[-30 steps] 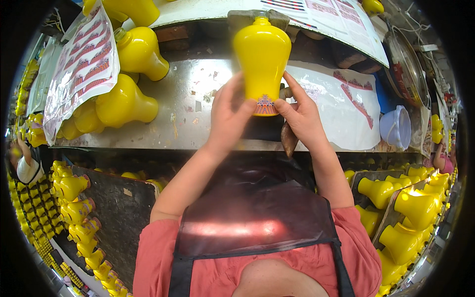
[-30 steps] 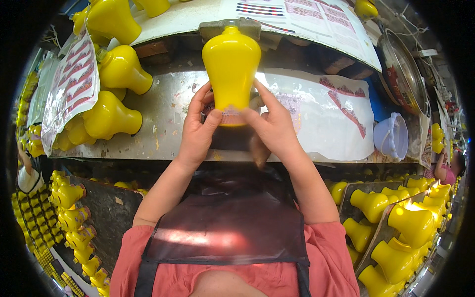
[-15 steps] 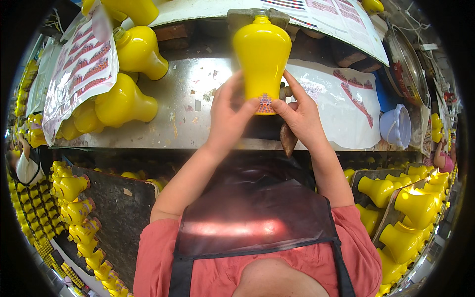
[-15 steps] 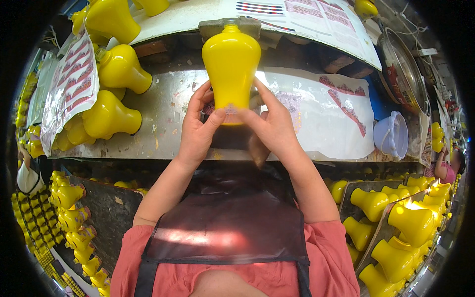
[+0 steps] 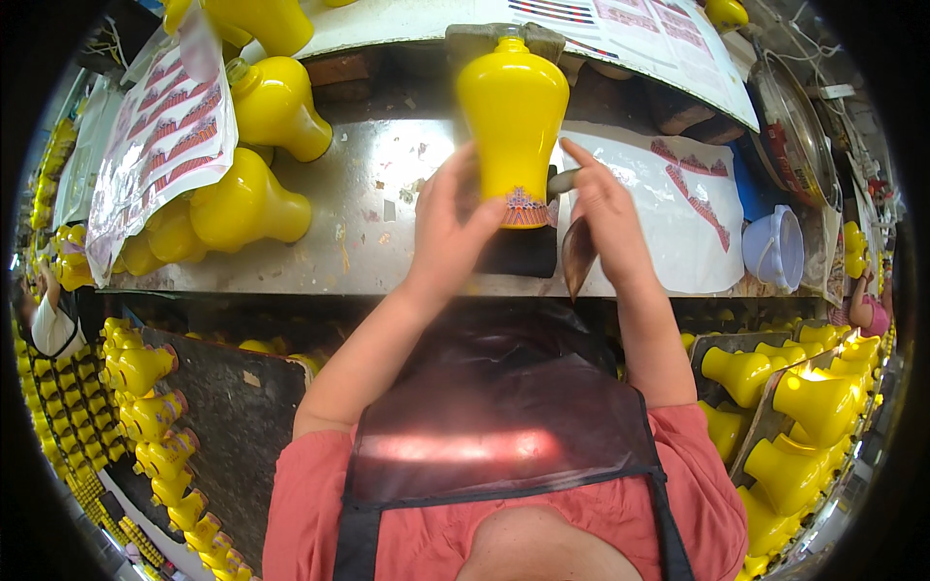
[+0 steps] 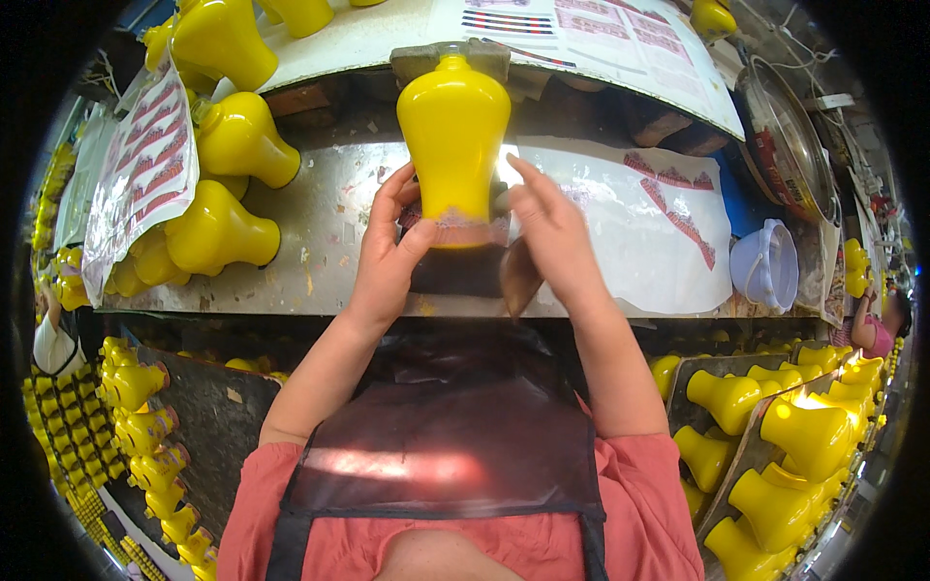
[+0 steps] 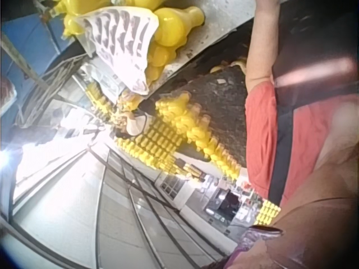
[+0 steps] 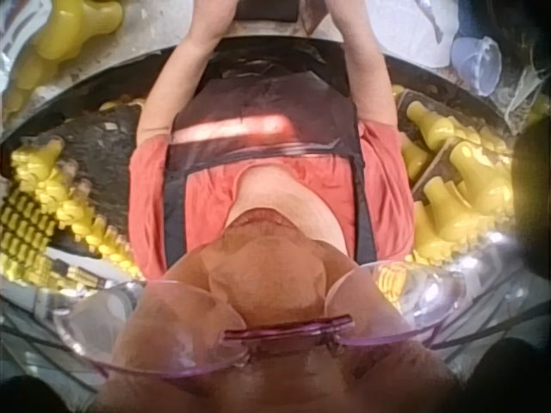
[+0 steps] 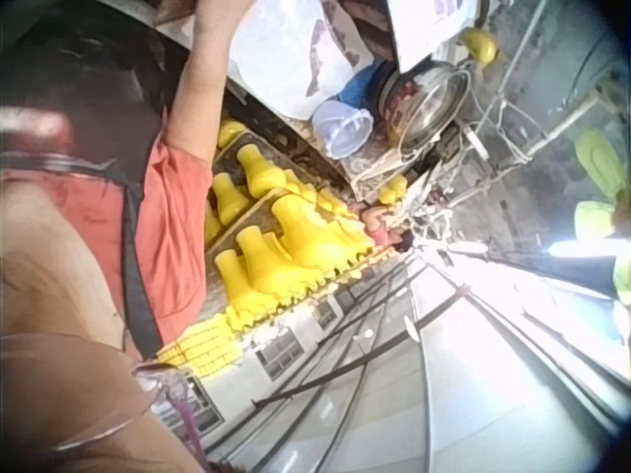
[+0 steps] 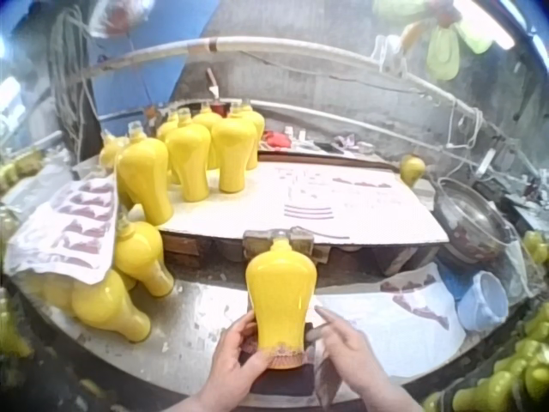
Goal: The person applies stickers to yellow ceramic vases. They pick up a vase, peel a sticker from a sheet, and carefully place it on the vase's neck and body, smoothing it down with their fingers. The process is repeated for multiple vases.
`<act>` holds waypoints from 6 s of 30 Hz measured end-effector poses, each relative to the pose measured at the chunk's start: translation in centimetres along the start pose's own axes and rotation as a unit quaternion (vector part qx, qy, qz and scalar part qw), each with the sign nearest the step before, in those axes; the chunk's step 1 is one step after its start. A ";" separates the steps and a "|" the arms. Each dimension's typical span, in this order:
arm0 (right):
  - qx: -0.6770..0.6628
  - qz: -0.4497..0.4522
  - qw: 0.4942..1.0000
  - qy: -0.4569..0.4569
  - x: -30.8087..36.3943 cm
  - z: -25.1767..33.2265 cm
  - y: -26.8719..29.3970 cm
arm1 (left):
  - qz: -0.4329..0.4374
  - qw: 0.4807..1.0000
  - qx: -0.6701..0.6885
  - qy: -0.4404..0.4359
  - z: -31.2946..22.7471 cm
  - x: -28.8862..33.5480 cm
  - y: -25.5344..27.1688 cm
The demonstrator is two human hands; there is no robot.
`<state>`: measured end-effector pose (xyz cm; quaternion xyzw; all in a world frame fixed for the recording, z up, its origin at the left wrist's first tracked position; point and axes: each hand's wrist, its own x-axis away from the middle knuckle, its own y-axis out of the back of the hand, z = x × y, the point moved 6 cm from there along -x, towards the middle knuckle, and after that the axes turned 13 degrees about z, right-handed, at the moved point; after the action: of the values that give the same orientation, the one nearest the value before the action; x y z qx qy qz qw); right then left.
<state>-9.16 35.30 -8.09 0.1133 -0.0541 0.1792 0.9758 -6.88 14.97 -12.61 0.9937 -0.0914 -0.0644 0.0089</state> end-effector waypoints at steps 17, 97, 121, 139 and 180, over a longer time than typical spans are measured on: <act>0.465 -0.004 0.821 0.331 2.9 8.4 -4.2 | -0.010 0.989 -0.146 -0.001 -1.0 0.3 -0.5; 0.083 -0.005 0.996 -0.017 0.6 0.1 -3.1 | 0.011 0.986 0.045 0.158 -0.1 0.2 2.9; 0.111 0.009 0.993 -0.044 0.1 0.5 -3.0 | -0.001 0.991 -0.134 0.003 0.1 -0.1 0.1; 0.147 -0.007 0.988 -0.039 0.2 0.3 -3.0 | 0.056 0.997 -0.050 -0.012 1.5 -0.4 0.6; 0.125 0.003 0.991 -0.054 0.7 0.4 -2.4 | -0.034 0.918 -0.392 -0.047 -1.0 5.3 -1.4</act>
<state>-7.69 33.20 -8.10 0.2440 -0.0841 0.1816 0.9489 -1.33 15.41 -12.31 0.9089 -0.0250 -0.1417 0.3914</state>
